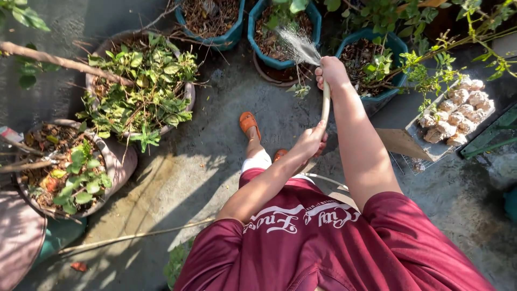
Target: Watering various potted plants using a garden hose
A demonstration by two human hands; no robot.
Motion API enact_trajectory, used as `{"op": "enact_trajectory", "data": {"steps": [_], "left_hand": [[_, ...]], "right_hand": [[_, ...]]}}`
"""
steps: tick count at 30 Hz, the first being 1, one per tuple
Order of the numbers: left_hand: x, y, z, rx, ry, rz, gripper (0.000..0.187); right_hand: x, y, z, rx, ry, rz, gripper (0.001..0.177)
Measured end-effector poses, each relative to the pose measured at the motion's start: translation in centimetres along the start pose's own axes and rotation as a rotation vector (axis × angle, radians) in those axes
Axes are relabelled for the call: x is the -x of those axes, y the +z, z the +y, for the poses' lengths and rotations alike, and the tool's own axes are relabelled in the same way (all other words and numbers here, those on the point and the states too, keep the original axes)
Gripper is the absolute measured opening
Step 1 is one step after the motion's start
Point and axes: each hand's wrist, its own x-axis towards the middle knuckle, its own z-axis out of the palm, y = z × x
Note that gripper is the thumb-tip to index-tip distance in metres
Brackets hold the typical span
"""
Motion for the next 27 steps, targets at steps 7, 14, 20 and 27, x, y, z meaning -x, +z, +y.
{"op": "enact_trajectory", "data": {"steps": [7,14,20,27], "left_hand": [[-5.1,-2.8,-2.9,-0.180,-0.025,0.088,0.066],[-2.9,-4.0,2.4,-0.338,-0.082,0.003,0.057],[-5.3,-7.9,5.0,-0.425,-0.090,-0.084,0.058],[-4.6,-11.0,7.3,-0.391,-0.207,-0.030,0.062]], "right_hand": [[-1.0,-0.5,-0.1,0.027,0.019,0.089,0.013],[0.9,3.2,-2.7,-0.009,0.056,-0.052,0.015],[-3.0,3.4,-1.2,-0.066,0.161,0.154,0.007],[-0.5,12.4,-5.6,0.118,0.195,0.080,0.012]]}}
